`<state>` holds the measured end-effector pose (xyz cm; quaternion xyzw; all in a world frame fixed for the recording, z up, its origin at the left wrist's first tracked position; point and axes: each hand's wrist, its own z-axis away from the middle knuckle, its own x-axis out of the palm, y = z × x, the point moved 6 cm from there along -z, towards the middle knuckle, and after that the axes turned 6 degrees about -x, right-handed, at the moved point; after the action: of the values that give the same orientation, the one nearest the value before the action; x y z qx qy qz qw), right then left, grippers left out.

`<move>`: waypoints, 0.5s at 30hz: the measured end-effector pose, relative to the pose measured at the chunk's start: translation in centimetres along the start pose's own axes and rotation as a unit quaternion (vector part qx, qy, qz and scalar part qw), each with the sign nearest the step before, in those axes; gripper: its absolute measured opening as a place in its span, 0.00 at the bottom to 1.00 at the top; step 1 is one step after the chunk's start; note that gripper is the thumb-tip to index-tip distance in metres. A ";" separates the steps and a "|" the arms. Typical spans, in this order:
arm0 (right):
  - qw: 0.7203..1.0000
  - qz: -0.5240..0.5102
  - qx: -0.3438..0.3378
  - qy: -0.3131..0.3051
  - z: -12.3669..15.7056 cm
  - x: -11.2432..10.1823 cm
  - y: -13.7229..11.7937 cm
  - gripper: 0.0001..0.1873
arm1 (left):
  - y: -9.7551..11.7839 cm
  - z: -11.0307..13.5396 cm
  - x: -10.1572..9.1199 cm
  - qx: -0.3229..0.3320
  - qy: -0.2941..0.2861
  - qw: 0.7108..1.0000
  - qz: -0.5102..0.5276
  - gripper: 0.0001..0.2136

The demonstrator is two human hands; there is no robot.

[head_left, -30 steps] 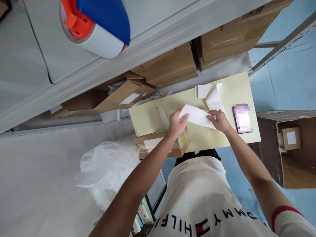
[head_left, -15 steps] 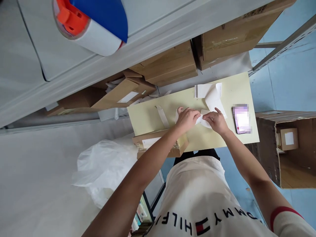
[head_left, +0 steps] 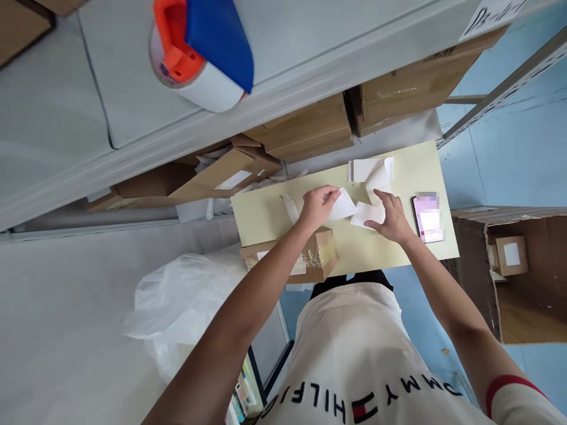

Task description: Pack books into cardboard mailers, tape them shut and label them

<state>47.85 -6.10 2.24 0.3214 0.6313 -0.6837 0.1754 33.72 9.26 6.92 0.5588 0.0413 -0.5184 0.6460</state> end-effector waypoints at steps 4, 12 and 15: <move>0.980 -0.197 0.011 0.024 -0.2 -1.3 -4.9 0.41 | 2.2 2.7 0.0 0.019 -0.058 0.986 0.156 0.14; 0.906 -0.368 0.098 0.182 3.5 -1.8 -9.2 0.26 | -1.1 10.9 -4.0 -0.035 -0.109 0.928 0.355 0.22; 0.947 -0.192 0.055 0.251 5.6 -2.0 -12.7 0.26 | -3.2 13.7 -4.4 -0.033 -0.065 0.917 0.392 0.18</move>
<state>39.94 -10.09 13.08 0.3642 0.6662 -0.6352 -0.1412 22.19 2.05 12.62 0.4734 -0.2060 -0.2572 0.8169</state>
